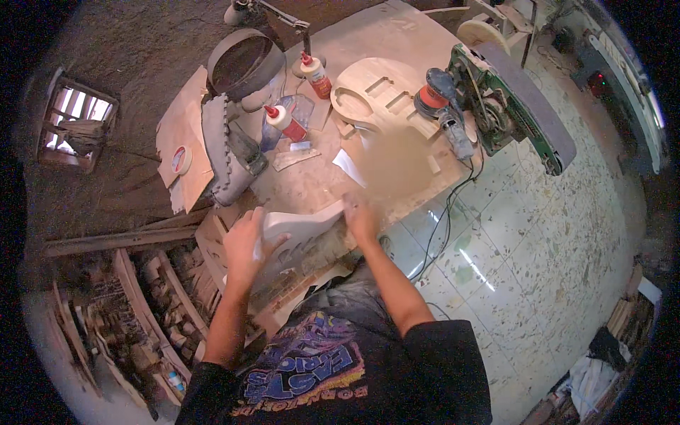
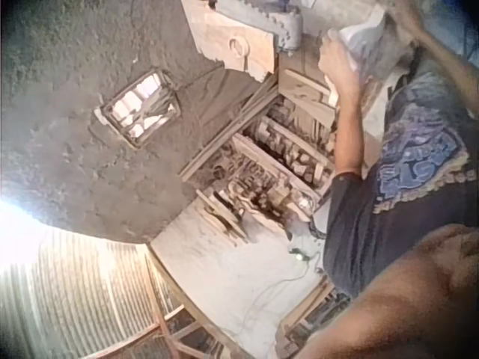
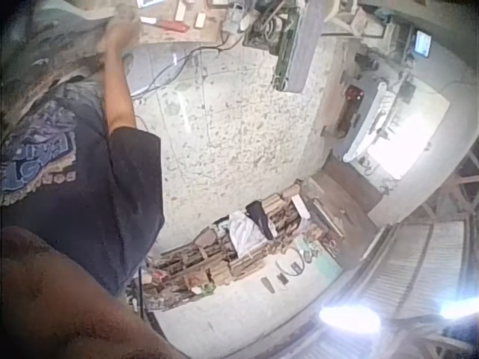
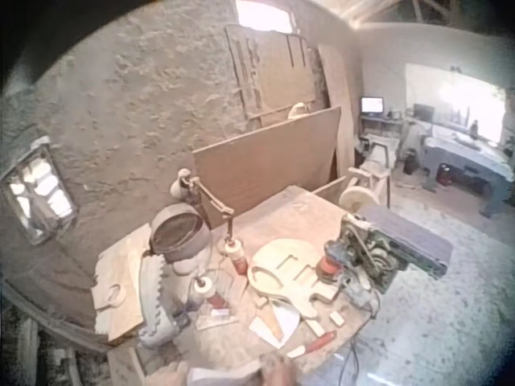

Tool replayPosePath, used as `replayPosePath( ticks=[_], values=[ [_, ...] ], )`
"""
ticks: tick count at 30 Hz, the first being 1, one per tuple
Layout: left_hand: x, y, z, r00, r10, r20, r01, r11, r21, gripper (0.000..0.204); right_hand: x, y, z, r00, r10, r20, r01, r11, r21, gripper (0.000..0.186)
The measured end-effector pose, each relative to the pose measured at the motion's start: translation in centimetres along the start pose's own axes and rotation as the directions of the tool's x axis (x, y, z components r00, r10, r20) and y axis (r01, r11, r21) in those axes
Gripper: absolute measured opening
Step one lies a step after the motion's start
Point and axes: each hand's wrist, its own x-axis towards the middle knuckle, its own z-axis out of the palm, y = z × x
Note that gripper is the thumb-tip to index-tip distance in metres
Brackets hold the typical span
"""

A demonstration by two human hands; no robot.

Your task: The person sands the sides and edges of a guitar body with a sanding block and a piece of sandpaper, then moves to a storage area and picks up a small tool from a drawer.

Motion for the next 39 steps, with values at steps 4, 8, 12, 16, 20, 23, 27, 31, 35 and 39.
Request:
replayPosePath(
  ticks=[4,8,12,16,20,23,27,31,35,39],
  values=[
    [1.0,-1.2,0.3,0.998,-0.061,0.034,0.061,0.998,0.004,0.054,-3.9,0.0,4.1,0.950,-0.186,-0.252,0.182,0.983,-0.037,0.039],
    [2.1,-2.3,-0.4,0.997,-0.065,0.035,0.065,0.998,-0.007,0.056,-5.5,-0.6,3.5,0.947,-0.262,-0.184,0.296,0.935,0.193,0.043],
    [1.8,-1.4,-0.2,1.000,-0.019,-0.004,0.019,1.000,-0.003,0.056,-4.9,-3.1,4.1,0.989,0.001,-0.145,0.052,0.931,0.362,0.043],
    [0.5,-1.9,0.9,0.992,-0.127,0.007,0.127,0.990,-0.055,0.061,-7.7,-10.9,1.8,0.985,-0.142,-0.095,0.170,0.779,0.603,0.042],
    [-0.6,-4.8,-0.7,0.998,-0.056,0.017,0.058,0.936,-0.348,0.078,-7.2,-11.7,1.4,0.944,-0.325,-0.060,0.314,0.822,0.476,0.039],
    [-2.3,-7.4,-1.7,0.999,-0.036,0.030,0.047,0.783,-0.620,0.096,-5.4,-11.0,-0.2,0.958,-0.275,0.074,0.205,0.845,0.495,0.038],
    [-5.4,-9.7,2.0,0.993,-0.079,-0.092,-0.003,0.741,-0.671,0.084,-6.5,-15.2,-1.6,0.957,-0.259,0.132,0.173,0.872,0.458,0.034],
    [-6.0,-9.7,4.0,0.971,-0.134,-0.196,-0.045,0.704,-0.708,0.062,-13.4,-21.0,-2.6,0.702,-0.709,0.069,0.710,0.690,-0.138,0.041],
    [-5.9,-9.2,4.2,0.946,-0.174,-0.274,-0.089,0.673,-0.734,0.058,-12.7,-22.9,-2.8,0.768,-0.640,0.041,0.640,0.764,-0.081,0.036],
    [-6.3,-10.0,5.7,0.948,-0.173,-0.267,-0.101,0.635,-0.766,0.058,-14.8,-22.7,-1.9,0.665,-0.745,0.049,0.733,0.639,-0.235,0.036]
  ],
)
